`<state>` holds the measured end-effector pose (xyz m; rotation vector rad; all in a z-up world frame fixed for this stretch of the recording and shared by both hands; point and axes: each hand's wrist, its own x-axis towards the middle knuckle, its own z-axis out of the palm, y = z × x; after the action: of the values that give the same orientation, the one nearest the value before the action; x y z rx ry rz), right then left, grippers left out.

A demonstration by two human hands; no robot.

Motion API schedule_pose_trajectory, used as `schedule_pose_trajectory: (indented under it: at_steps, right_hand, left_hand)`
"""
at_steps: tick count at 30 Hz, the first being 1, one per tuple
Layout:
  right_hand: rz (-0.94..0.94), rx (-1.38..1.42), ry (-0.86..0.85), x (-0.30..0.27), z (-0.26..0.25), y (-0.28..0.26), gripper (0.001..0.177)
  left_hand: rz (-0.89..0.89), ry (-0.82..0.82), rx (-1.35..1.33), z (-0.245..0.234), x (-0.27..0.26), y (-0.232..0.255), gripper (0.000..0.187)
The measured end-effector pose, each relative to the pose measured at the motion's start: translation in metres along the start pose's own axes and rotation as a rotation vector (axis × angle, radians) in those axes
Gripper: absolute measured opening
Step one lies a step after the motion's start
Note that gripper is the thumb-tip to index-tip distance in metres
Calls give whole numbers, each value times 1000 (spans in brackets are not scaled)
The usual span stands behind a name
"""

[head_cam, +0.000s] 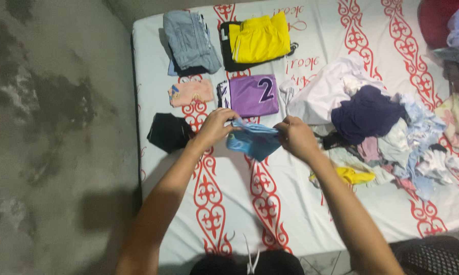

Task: The person folds multiple garments one by one on a bed, including black shorts, yellow shorts, a purple jersey, and light blue shorts. Each item is smoothed, folded into a compact rectangle, and placed in a neat stack.

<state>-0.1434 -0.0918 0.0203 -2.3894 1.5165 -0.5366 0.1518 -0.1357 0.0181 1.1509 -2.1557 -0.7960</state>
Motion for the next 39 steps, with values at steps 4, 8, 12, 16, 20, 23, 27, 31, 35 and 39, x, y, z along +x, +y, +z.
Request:
schedule_pose_trajectory:
  at_steps: [4,8,12,16,20,23,27,31,35,39]
  right_hand:
    - [-10,-154,163,-20,66,5,21]
    - [50,-222,6,-68,172,10,30]
    - [58,-148,-147,-126,272,20,36]
    - [80,-57,-199,-168,313,20,26]
    - [23,-144,-138,-164,304,23,43]
    - [89,106,-189,-151,280,30,31]
    - [534,727,-36,-129,259,42,39]
    - [869,975,107,-94,260,61,35]
    - [983,695,181,-55,277,71,36]
    - [716,216,319,-37,295,63,43]
  left_hand:
    - [70,104,167,37,-9,-58,28]
    - [-30,-65,331,107,-63,-130,29]
    - [-268,-284,448,182,-136,-179,18]
    - [-67,-214,362,206,-174,-188,24]
    - [-22,-302,436,182,-159,-171,20]
    - [5,-336,277,156,-142,-155,20]
    - [-196,-254,-9,152,-124,-157,39]
    - [-604,-96,-266,189,-103,-177,36]
    - [-788,78,-364,225,-85,-188,38]
    - [-790,329,36,243,-78,-171,35]
